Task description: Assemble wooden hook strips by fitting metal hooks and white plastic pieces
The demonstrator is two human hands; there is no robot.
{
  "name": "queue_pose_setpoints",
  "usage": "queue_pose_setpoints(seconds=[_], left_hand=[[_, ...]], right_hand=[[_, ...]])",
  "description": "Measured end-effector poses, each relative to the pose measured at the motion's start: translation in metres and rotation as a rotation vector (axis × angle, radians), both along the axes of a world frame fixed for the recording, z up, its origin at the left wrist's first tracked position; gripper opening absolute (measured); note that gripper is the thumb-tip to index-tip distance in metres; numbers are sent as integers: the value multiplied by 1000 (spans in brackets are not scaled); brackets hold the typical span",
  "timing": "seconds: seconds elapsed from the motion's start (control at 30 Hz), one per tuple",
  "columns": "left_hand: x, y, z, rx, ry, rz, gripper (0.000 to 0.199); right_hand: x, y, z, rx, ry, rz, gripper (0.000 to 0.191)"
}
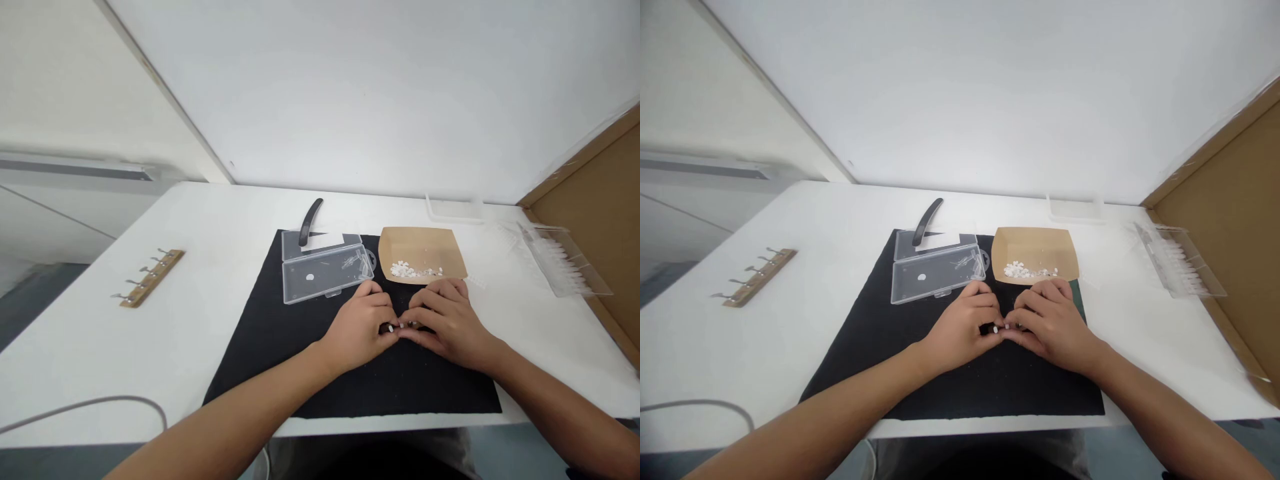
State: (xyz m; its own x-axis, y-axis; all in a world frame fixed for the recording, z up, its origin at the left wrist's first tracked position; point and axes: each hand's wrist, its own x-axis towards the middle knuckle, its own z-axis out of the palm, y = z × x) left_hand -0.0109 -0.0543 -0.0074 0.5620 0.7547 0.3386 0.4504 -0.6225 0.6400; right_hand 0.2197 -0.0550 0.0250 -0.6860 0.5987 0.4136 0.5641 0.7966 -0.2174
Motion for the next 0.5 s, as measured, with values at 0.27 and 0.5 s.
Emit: queue_pose_setpoints(seconds=[0.27,0.5], left_hand=[[-1,-1,1,24,-21,-12,7],[0,-1,3,34,-36,-34,4]], right_hand=[[44,17,13,214,107,-177,7],[111,50,15,207,-58,-574,33]])
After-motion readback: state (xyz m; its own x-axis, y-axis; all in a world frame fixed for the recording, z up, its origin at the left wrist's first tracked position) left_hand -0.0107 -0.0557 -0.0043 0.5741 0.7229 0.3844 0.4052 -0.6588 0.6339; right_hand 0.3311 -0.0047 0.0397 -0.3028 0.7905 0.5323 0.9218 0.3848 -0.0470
